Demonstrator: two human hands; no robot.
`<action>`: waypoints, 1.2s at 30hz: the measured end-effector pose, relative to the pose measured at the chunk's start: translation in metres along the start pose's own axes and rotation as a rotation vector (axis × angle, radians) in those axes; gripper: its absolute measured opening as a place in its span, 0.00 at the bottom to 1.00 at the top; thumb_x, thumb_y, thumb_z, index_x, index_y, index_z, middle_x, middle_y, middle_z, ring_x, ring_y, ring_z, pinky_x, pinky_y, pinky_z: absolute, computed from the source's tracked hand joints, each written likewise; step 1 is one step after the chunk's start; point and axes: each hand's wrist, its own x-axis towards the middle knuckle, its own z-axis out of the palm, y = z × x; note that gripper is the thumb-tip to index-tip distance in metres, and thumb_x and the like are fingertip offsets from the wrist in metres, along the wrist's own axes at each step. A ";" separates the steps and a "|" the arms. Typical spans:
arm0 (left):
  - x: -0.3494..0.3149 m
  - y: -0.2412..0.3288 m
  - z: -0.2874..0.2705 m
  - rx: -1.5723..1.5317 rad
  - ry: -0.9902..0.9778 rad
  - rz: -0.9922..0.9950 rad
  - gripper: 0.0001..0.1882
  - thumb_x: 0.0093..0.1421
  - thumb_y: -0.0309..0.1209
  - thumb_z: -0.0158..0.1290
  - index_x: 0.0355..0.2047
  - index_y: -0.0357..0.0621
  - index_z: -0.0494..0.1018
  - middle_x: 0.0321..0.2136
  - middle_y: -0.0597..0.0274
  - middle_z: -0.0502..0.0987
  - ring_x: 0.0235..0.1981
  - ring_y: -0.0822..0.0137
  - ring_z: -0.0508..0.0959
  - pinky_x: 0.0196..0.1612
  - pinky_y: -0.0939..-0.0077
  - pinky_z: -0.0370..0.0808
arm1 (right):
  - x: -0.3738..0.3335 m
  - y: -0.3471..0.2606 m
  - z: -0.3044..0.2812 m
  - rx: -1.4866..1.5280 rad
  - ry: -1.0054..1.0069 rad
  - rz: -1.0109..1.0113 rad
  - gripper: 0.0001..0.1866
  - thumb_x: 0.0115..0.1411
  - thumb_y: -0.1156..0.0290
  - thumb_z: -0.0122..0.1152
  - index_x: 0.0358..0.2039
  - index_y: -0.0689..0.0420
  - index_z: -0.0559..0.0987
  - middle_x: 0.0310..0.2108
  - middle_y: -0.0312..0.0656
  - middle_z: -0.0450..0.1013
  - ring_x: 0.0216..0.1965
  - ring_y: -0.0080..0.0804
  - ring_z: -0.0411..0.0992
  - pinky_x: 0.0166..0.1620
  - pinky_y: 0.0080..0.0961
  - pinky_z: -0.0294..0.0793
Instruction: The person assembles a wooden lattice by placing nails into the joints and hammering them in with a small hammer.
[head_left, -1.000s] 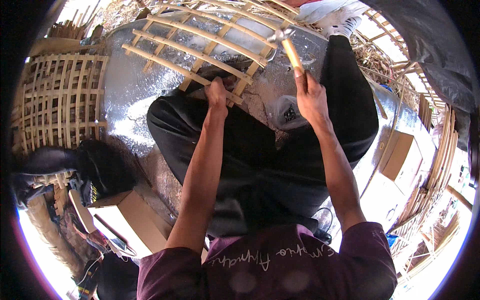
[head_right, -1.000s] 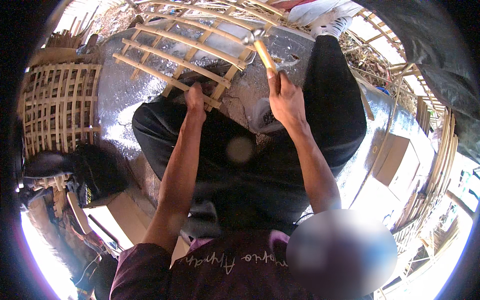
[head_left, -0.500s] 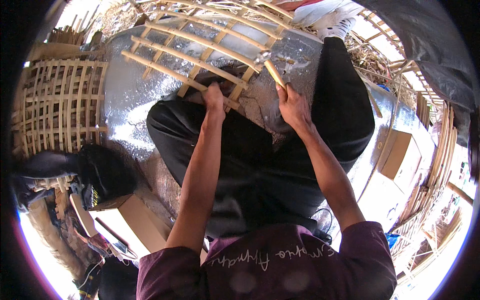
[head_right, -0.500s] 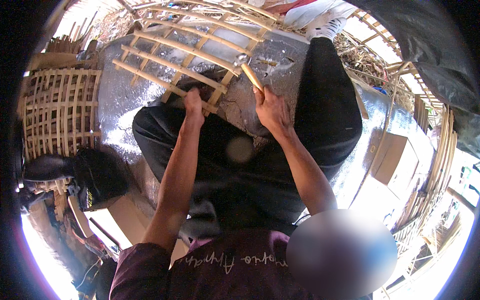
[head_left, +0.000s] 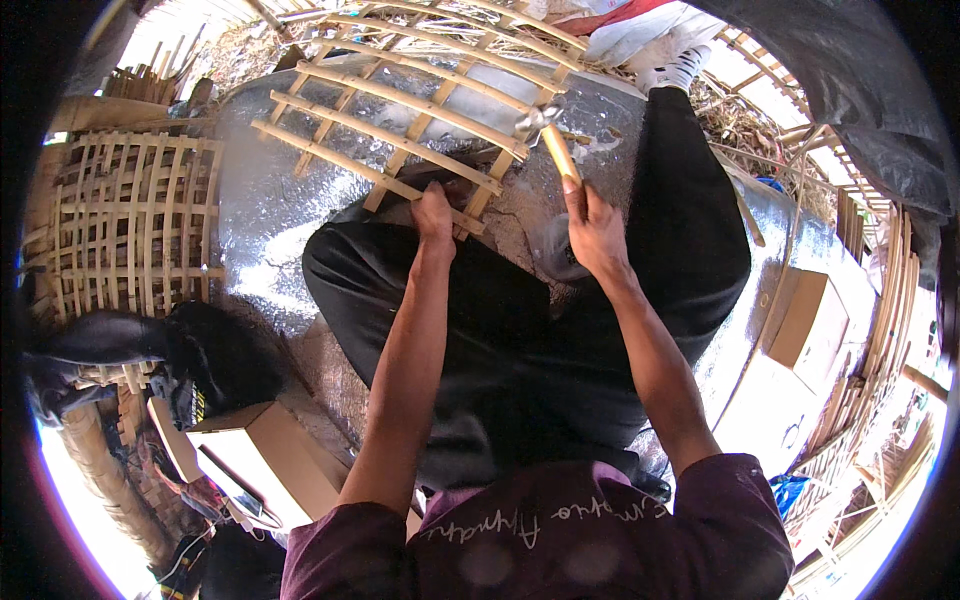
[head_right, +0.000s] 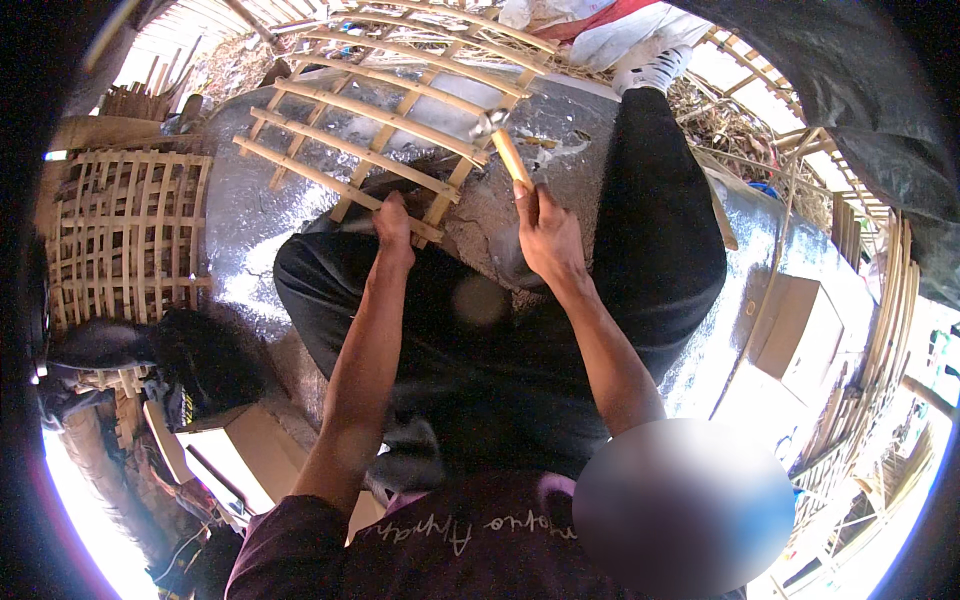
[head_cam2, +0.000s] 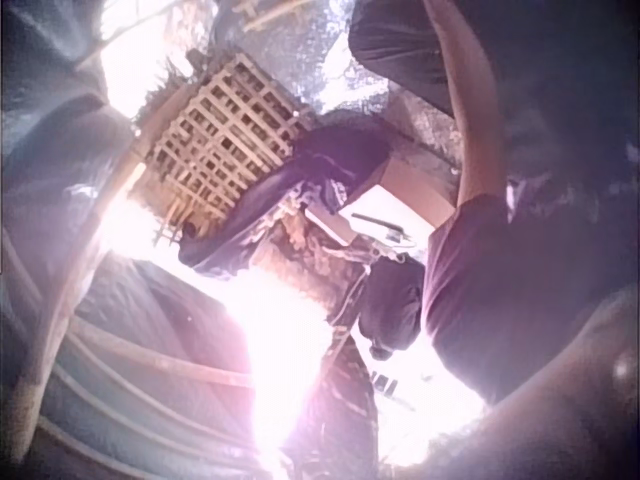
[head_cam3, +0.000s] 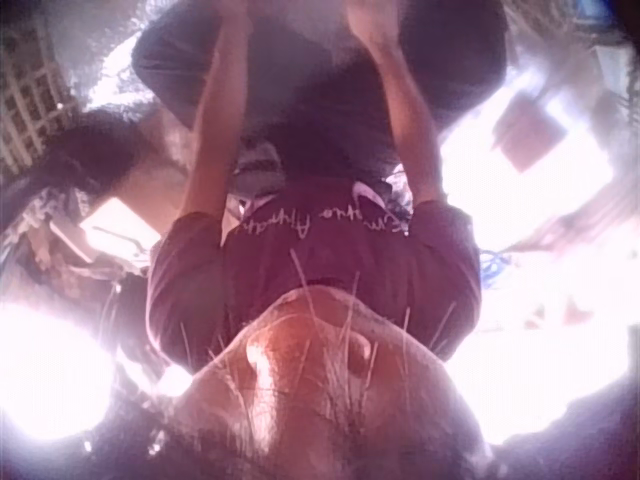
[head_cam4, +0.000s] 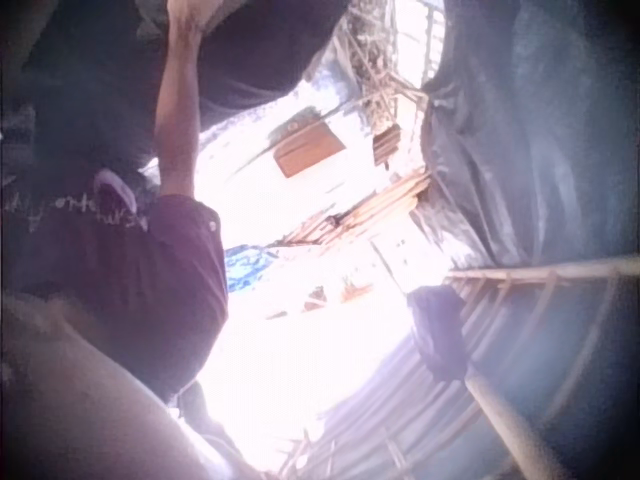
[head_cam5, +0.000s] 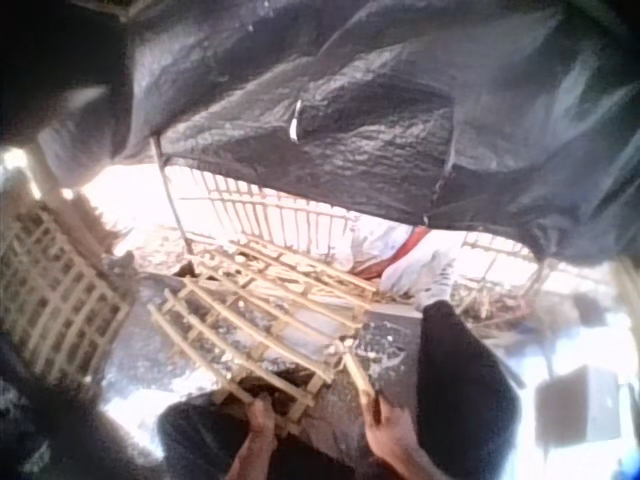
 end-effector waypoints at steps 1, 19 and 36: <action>0.000 0.001 -0.002 -0.008 0.009 -0.014 0.17 0.58 0.37 0.47 0.41 0.38 0.68 0.32 0.59 0.70 0.31 0.59 0.71 0.34 0.59 0.71 | -0.001 -0.007 -0.003 0.047 0.007 -0.009 0.15 0.67 0.59 0.48 0.33 0.60 0.71 0.16 0.54 0.70 0.19 0.54 0.73 0.20 0.43 0.67; -0.010 0.017 -0.011 -0.410 -0.276 0.080 0.26 0.47 0.18 0.42 0.50 0.41 0.63 0.46 0.55 0.71 0.44 0.56 0.76 0.43 0.55 0.78 | 0.005 0.041 0.006 0.578 0.037 0.332 0.28 0.65 0.46 0.47 0.38 0.65 0.75 0.19 0.37 0.63 0.24 0.24 0.62 0.28 0.29 0.63; -0.065 0.109 -0.042 -0.299 -0.548 0.406 0.34 0.49 0.14 0.36 0.59 0.47 0.56 0.53 0.42 0.69 0.44 0.50 0.78 0.43 0.62 0.81 | 0.001 0.026 -0.013 0.977 0.102 0.312 0.19 0.65 0.51 0.52 0.29 0.55 0.70 0.15 0.25 0.56 0.14 0.12 0.54 0.17 0.17 0.53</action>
